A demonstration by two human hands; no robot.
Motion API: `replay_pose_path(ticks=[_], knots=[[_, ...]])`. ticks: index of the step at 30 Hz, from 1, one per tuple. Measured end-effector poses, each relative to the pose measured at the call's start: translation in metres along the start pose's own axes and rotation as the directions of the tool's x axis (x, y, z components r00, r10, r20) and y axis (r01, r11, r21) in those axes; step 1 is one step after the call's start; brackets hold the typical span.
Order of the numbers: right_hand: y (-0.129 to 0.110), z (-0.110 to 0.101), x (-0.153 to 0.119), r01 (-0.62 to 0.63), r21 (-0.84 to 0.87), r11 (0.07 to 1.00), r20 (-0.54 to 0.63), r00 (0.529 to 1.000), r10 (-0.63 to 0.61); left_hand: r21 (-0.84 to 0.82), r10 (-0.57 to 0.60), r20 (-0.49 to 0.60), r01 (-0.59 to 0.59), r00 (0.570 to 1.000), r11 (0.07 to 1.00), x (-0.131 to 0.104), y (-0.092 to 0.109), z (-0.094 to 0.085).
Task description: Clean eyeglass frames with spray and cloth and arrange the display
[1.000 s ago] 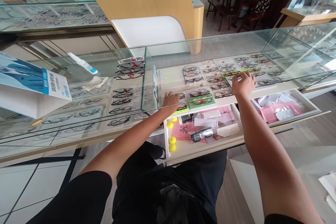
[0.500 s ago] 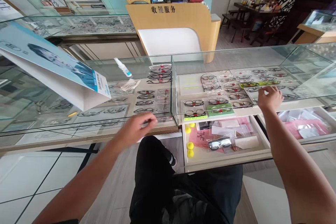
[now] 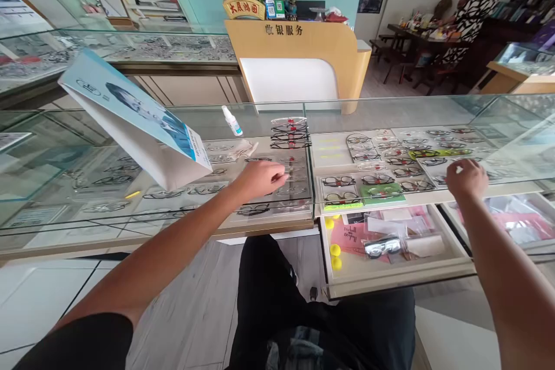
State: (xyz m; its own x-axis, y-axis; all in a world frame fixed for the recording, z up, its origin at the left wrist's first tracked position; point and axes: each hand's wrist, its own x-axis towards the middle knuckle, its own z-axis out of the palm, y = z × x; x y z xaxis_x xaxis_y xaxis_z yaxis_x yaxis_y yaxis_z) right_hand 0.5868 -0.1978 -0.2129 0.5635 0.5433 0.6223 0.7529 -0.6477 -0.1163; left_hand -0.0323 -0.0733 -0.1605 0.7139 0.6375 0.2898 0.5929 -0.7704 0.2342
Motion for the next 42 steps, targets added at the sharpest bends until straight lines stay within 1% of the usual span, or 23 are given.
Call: replay_pose_path(ticks=[2,3,5,7,8,9,10,11,12,13,14,15,16,17,19,21,24,26,28,32,35,38,42], knots=[[-0.004,-0.009,0.004,-0.025,0.001,1.000,0.103,0.994,0.025,0.030,0.089,-0.161,-0.085,0.983,0.996,0.034,-0.004,0.003],[-0.008,-0.014,0.008,-0.038,-0.002,0.999,0.140,0.989,0.038,0.029,0.087,-0.261,-0.082,0.961,0.996,0.048,-0.009,0.003],[-0.028,-0.028,0.018,-0.045,-0.006,0.999,0.146,0.988,0.045,-0.022,-0.025,-0.448,0.017,0.894,1.000,0.067,-0.026,-0.001],[-0.068,-0.045,0.026,0.017,0.056,0.998,0.087,0.996,-0.021,-0.123,-0.198,-0.553,0.156,0.809,0.980,0.072,-0.048,-0.007],[-0.096,-0.054,0.028,0.098,0.165,0.981,0.026,0.994,-0.104,-0.176,-0.278,-0.573,0.215,0.771,0.961,0.070,-0.059,-0.010],[-0.128,-0.062,0.027,0.216,0.277,0.936,-0.004,0.975,-0.223,-0.230,-0.350,-0.583,0.264,0.734,0.937,0.067,-0.068,-0.013],[-0.165,-0.071,0.023,0.327,0.376,0.867,0.010,0.934,-0.356,-0.283,-0.412,-0.586,0.300,0.698,0.911,0.064,-0.077,-0.015],[-0.204,-0.079,0.017,0.422,0.458,0.782,0.031,0.872,-0.489,-0.330,-0.462,-0.585,0.324,0.666,0.887,0.061,-0.083,-0.017],[-0.243,-0.086,0.008,0.503,0.520,0.690,0.051,0.788,-0.613,-0.369,-0.499,-0.585,0.338,0.640,0.866,0.059,-0.089,-0.019],[-0.281,-0.092,-0.001,0.571,0.560,0.601,0.076,0.687,-0.723,-0.396,-0.522,-0.582,0.344,0.623,0.852,0.057,-0.093,-0.020],[-0.316,-0.096,-0.011,0.615,0.581,0.533,0.105,0.593,-0.798,-0.410,-0.532,-0.580,0.344,0.617,0.845,0.056,-0.096,-0.021],[-0.348,-0.099,-0.021,0.636,0.592,0.495,0.144,0.521,-0.842,-0.413,-0.533,-0.578,0.343,0.617,0.844,0.056,-0.098,-0.021],[-0.375,-0.101,-0.029,0.643,0.602,0.473,0.190,0.460,-0.867,-0.409,-0.530,-0.576,0.342,0.622,0.846,0.056,-0.100,-0.021],[-0.397,-0.103,-0.036,0.641,0.607,0.470,0.230,0.424,-0.876,-0.404,-0.529,-0.576,0.345,0.623,0.847,0.055,-0.101,-0.020],[-0.427,-0.103,-0.043,0.653,0.612,0.446,0.291,0.338,-0.895,-0.396,-0.530,-0.575,0.355,0.623,0.847,0.055,-0.103,-0.019],[-0.444,-0.102,-0.042,0.672,0.606,0.426,0.337,0.268,-0.903,-0.392,-0.531,-0.573,0.360,0.625,0.847,0.054,-0.104,-0.018],[-0.455,-0.101,-0.036,0.706,0.581,0.404,0.405,0.180,-0.897,-0.393,-0.525,-0.568,0.351,0.634,0.850,0.055,-0.103,-0.017],[-0.461,-0.102,-0.033,0.725,0.571,0.386,0.432,0.134,-0.892,-0.398,-0.517,-0.574,0.334,0.636,0.854,0.055,-0.103,-0.017],[-0.466,-0.104,-0.032,0.735,0.566,0.373,0.444,0.110,-0.889,-0.402,-0.508,-0.580,0.319,0.637,0.858,0.056,-0.102,-0.017],[-0.470,-0.109,-0.034,0.750,0.538,0.384,0.496,0.086,-0.864,-0.398,-0.509,-0.561,0.326,0.653,0.857,0.057,-0.100,-0.019],[-0.464,-0.114,-0.035,0.758,0.513,0.403,0.544,0.076,-0.836,-0.386,-0.505,-0.549,0.333,0.666,0.860,0.057,-0.100,-0.021],[-0.448,-0.119,-0.036,0.764,0.484,0.426,0.580,0.084,-0.810,-0.379,-0.506,-0.543,0.342,0.670,0.860,0.058,-0.100,-0.022],[-0.413,-0.127,-0.036,0.766,0.442,0.467,0.619,0.116,-0.777,-0.382,-0.510,-0.535,0.346,0.673,0.857,0.059,-0.100,-0.022]])
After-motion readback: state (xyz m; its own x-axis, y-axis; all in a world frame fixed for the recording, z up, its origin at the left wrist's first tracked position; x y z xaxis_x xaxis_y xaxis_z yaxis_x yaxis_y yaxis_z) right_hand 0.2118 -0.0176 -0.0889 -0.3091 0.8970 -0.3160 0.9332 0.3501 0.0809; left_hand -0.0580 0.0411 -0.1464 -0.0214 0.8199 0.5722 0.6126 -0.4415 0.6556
